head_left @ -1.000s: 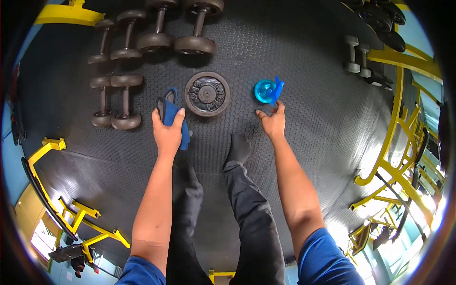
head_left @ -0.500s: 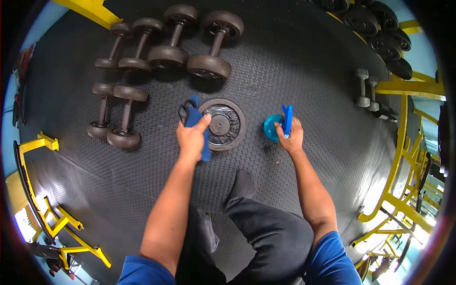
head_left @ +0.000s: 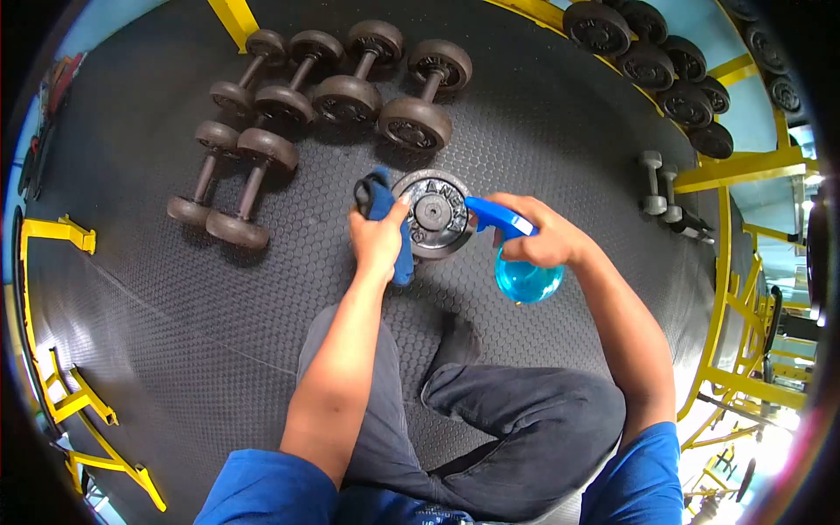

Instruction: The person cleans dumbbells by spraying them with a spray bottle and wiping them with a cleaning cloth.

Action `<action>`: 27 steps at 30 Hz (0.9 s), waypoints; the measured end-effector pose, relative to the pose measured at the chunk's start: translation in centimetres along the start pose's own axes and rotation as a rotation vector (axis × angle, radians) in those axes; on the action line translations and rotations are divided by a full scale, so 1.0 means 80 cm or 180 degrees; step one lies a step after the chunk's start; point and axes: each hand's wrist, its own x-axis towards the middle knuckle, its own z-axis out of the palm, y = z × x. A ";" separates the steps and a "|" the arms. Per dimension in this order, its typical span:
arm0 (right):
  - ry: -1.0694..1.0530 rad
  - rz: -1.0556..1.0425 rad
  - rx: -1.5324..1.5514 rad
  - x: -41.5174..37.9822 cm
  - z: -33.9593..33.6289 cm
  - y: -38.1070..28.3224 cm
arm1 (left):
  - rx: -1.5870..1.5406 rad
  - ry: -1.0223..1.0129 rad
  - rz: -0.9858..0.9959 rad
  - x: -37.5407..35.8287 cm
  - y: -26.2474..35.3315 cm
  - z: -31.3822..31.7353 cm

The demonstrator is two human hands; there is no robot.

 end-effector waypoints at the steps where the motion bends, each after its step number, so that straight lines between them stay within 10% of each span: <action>1: 0.0130 -0.0021 -0.0354 0.001 0.007 -0.009 | 0.0111 -0.0192 -0.0112 0.000 0.002 -0.004; 27: 0.0529 0.0910 -0.1411 0.047 0.023 -0.026 | -0.0679 -0.1065 0.0001 0.037 -0.045 -0.015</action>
